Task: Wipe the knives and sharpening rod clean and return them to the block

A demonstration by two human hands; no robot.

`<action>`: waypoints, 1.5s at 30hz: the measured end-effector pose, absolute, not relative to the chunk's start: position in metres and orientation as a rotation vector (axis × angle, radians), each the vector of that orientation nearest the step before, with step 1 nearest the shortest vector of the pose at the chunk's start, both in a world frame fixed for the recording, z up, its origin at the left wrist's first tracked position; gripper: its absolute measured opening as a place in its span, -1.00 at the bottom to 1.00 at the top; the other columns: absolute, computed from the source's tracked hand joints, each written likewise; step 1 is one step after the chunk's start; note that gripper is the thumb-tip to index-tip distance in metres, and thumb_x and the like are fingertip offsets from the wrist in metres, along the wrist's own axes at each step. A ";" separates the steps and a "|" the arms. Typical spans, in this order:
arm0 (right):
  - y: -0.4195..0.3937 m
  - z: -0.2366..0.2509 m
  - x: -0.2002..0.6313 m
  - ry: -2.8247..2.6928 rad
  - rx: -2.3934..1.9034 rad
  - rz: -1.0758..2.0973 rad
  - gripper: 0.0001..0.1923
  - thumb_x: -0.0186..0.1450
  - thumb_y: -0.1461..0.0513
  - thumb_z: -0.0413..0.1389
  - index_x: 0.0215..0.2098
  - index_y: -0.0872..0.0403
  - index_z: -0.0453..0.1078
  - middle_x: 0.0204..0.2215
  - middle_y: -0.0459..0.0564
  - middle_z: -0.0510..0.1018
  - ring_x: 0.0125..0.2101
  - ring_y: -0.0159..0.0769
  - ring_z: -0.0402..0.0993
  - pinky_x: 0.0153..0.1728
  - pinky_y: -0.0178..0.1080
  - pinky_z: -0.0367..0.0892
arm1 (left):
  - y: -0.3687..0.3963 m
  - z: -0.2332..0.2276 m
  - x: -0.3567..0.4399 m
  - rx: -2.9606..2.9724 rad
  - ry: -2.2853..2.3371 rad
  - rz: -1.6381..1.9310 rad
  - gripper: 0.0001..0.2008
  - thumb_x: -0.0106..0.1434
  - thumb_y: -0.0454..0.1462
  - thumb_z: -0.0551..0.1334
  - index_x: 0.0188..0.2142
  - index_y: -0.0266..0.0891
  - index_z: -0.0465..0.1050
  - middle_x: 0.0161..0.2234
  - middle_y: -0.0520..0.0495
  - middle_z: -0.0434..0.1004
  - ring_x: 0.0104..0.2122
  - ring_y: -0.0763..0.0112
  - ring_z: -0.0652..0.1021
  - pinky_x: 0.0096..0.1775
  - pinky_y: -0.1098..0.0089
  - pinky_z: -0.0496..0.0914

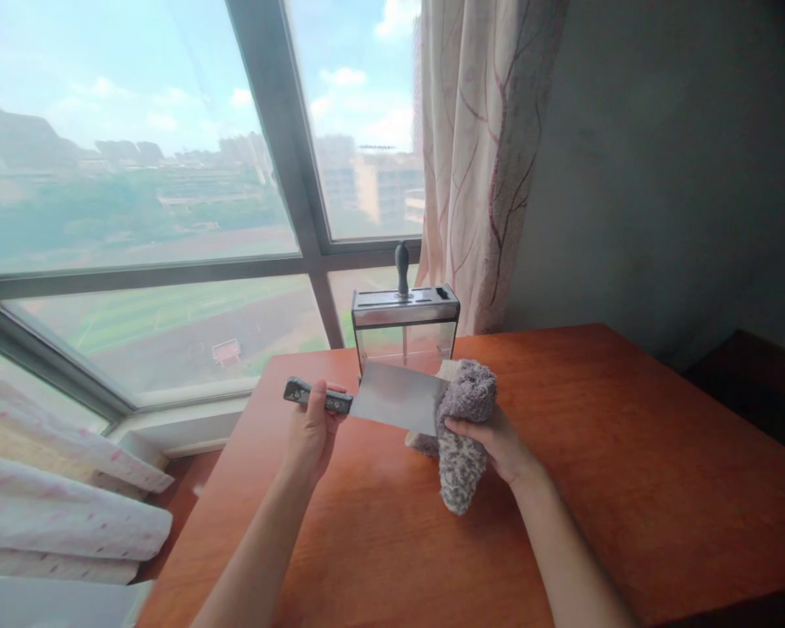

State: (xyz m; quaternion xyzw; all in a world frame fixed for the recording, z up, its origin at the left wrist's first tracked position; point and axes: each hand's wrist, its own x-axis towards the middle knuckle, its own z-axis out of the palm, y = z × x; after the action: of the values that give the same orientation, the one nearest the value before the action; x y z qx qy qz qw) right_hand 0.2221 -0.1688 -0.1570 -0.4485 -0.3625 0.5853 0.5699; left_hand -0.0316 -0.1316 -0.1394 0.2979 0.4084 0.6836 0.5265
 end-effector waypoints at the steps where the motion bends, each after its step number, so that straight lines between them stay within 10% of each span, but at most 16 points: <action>1: -0.169 -0.158 0.221 -0.845 -1.048 1.380 -0.52 -0.17 0.22 0.44 -0.25 0.12 0.54 -0.29 0.05 0.66 -0.28 -0.06 0.57 -0.21 -0.07 0.44 | -0.132 -0.139 -0.032 0.710 0.981 1.632 -0.63 -0.02 -0.03 0.40 -0.49 -0.33 0.48 -0.56 0.02 0.46 -0.54 0.52 0.44 -0.48 0.52 0.32; 15: -0.169 -0.171 0.190 -0.642 -0.985 1.389 -0.58 -0.10 0.19 0.41 -0.26 0.12 0.54 -0.33 0.02 0.67 -0.34 -0.11 0.58 -0.26 -0.11 0.46 | -0.148 -0.148 0.007 0.687 0.911 1.518 -0.64 0.06 -0.22 0.40 -0.14 -0.28 0.50 -0.14 -0.16 0.59 -0.17 0.25 0.57 -0.19 0.32 0.46; 27: -0.164 -0.165 0.212 -0.676 -1.035 1.201 -0.56 -0.12 0.16 0.42 -0.26 0.09 0.54 -0.29 0.00 0.67 -0.28 -0.09 0.57 -0.18 -0.10 0.42 | -0.145 -0.150 -0.010 0.850 0.977 1.362 -0.66 -0.04 -0.16 0.45 -0.32 -0.34 0.54 -0.34 -0.14 0.59 -0.37 0.29 0.55 -0.41 0.42 0.38; 45: -0.184 -0.151 0.196 -1.189 -0.938 1.761 -0.47 -0.11 0.30 0.42 -0.13 0.07 0.52 -0.20 0.00 0.64 -0.17 -0.09 0.54 -0.07 -0.10 0.38 | -0.145 -0.131 -0.009 1.070 1.124 1.528 -0.62 0.11 0.00 0.30 -0.34 -0.30 0.57 -0.47 -0.04 0.56 -0.47 0.34 0.49 -0.43 0.44 0.33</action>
State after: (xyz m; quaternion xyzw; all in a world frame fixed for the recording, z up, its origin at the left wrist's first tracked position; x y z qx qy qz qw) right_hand 0.1962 -0.1836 -0.1514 -0.3706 -0.4697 0.6953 0.3981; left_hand -0.0089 -0.1450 -0.1308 0.4354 0.4571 0.6218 0.4634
